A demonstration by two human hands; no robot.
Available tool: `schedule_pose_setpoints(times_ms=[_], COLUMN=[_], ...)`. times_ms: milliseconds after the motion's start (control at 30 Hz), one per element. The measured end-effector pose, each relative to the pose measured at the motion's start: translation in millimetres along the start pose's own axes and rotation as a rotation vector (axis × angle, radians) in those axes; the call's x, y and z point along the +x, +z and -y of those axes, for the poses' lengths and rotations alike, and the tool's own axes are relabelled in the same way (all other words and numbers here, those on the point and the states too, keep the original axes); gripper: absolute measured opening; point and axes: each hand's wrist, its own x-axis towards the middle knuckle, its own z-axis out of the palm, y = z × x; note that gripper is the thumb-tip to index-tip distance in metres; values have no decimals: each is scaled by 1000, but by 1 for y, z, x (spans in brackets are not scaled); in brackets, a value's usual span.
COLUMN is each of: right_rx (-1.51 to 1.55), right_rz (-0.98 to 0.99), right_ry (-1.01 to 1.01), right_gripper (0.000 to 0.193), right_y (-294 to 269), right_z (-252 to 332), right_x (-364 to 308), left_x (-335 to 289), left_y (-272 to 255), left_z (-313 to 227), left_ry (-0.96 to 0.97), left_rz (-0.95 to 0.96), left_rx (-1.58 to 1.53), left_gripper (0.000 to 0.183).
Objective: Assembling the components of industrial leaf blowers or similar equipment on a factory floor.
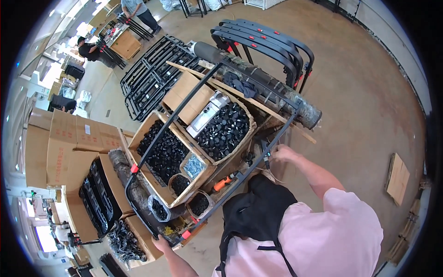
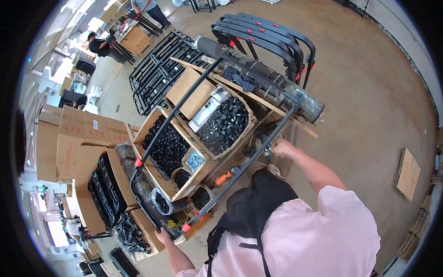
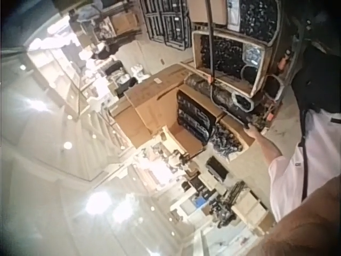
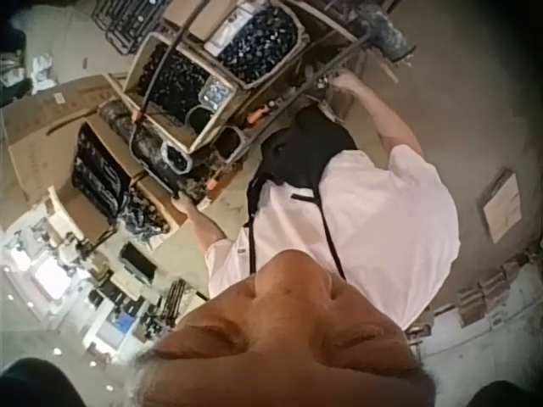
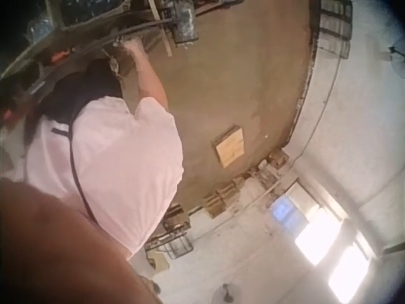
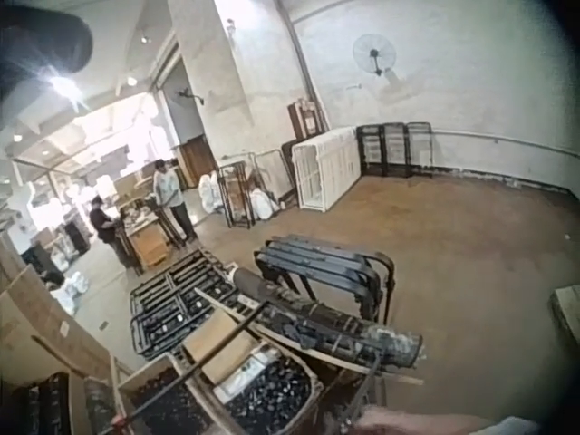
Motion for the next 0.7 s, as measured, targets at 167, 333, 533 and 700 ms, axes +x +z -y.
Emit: schedule_pose_setpoints(times_ms=[167,333,533,700], right_rx=[-515,-577,-569,-664], right_rz=[-306,-545,-427,-528], right_ry=[16,48,-154,-254], right_gripper=[48,56,38,34], right_y=[28,58,34,-19], right_z=[4,-43,-4,-31], right_x=[49,149,115,-18], left_x=[-44,-123,-185,-224], left_y=[-10,-8,10,35], left_z=[-81,-233,-345,-427], left_ry=[130,350,725,820], left_rz=[-242,197,584,791], left_rx=[-252,-524,-483,-570], left_gripper=[43,25,23,24])
